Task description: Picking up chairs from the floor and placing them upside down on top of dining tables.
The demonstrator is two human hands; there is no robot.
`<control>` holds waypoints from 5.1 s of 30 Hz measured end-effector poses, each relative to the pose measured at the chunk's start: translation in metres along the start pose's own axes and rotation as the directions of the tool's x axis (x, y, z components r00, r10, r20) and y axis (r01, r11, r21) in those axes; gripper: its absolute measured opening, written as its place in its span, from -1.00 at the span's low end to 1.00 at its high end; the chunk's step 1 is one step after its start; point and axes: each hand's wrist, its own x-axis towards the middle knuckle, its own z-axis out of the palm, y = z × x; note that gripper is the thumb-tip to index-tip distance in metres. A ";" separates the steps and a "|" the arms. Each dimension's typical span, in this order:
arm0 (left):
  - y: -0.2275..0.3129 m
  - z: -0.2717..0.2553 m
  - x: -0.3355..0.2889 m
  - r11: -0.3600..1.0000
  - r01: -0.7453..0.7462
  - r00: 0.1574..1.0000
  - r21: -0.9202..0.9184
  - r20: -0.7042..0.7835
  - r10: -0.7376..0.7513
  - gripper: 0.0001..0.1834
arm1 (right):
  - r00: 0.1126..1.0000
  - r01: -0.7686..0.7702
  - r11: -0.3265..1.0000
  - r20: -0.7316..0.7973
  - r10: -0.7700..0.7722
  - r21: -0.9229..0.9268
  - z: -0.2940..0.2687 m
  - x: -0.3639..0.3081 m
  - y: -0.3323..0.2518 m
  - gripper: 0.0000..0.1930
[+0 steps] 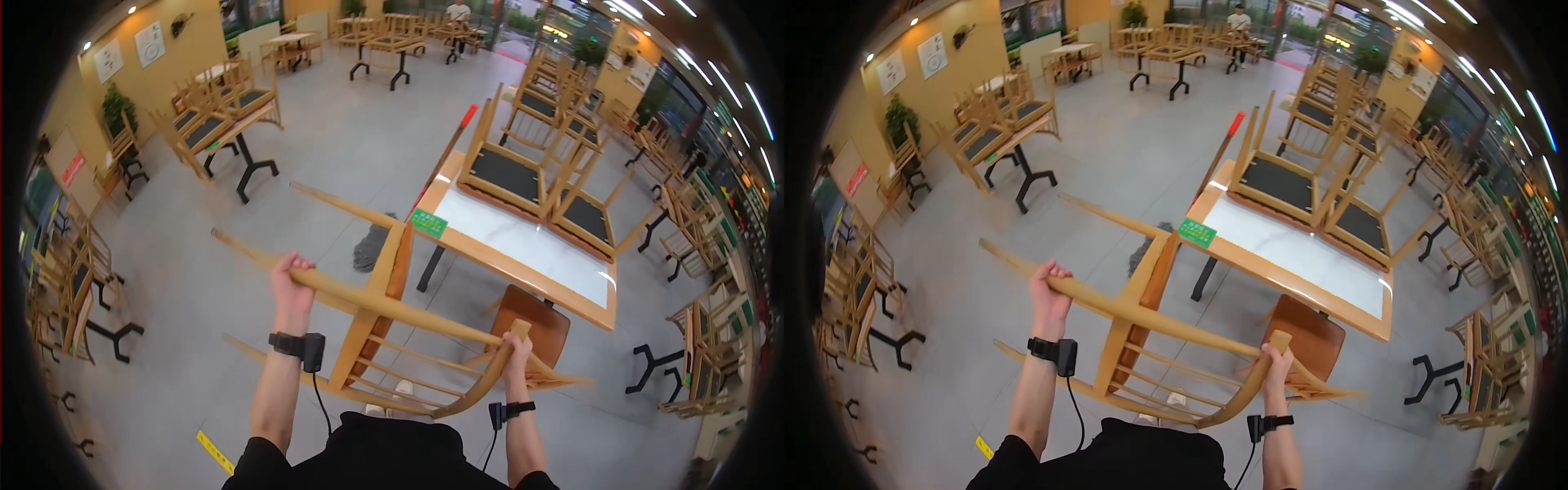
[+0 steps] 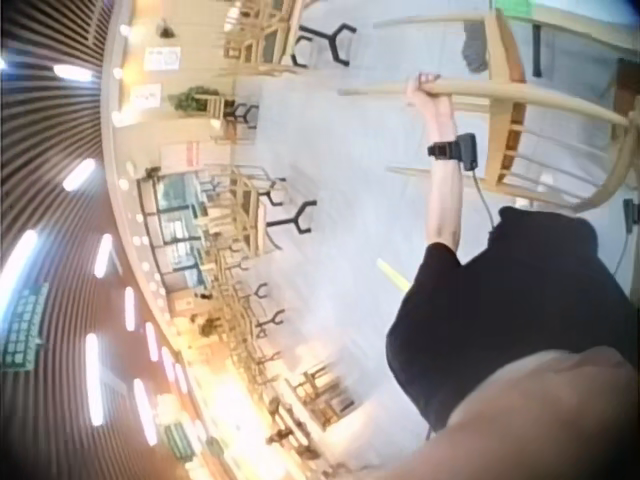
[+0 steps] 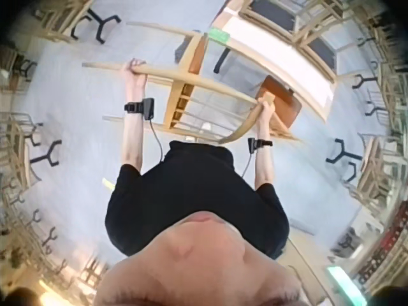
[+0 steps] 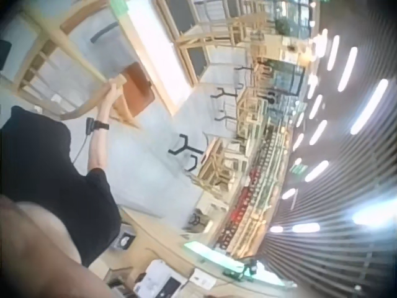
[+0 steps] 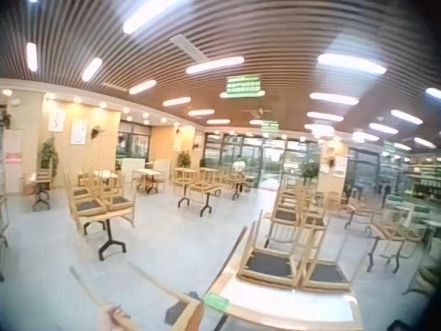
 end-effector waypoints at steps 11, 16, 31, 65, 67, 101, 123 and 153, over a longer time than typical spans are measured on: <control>-0.153 0.172 -0.062 0.915 -0.072 0.780 0.396 0.595 -0.196 -0.80 | 0.983 0.185 0.419 0.172 -0.069 -0.889 -0.040 0.010 -0.022 -0.28; -0.223 0.179 -0.073 0.727 -0.253 0.712 0.639 0.631 -0.307 -0.76 | 0.738 0.627 0.713 0.530 -0.417 -0.312 0.106 0.035 -0.072 -0.20; -0.136 0.117 0.057 -0.354 -0.626 0.444 0.695 0.691 0.571 -0.44 | 0.940 0.240 0.911 0.313 -0.132 -0.336 0.089 0.091 -0.058 -0.70; -0.268 0.102 0.116 0.576 -0.216 0.816 0.789 0.469 -0.336 -0.70 | 0.887 0.287 0.955 -0.355 -0.295 -0.077 -0.022 0.173 -0.074 -0.87; -0.272 0.095 0.123 0.593 -0.197 0.821 0.780 0.462 -0.335 -0.70 | 0.893 0.272 0.959 -0.349 -0.284 -0.083 -0.020 0.175 -0.072 -0.87; -0.300 0.048 0.138 0.489 -0.240 0.800 0.839 0.456 -0.391 -0.71 | 0.923 0.249 0.949 -0.250 -0.293 -0.194 -0.065 0.218 -0.013 -0.87; -0.298 0.034 0.137 0.413 -0.160 0.762 0.896 0.378 -0.526 -0.75 | 0.930 0.205 0.934 -0.241 -0.279 -0.292 -0.063 0.206 -0.012 -0.86; -0.278 -0.050 0.124 0.091 0.048 0.958 0.995 -0.020 -0.287 -0.21 | 0.964 -0.261 0.471 -0.197 0.181 -0.843 -0.198 0.114 0.029 -0.28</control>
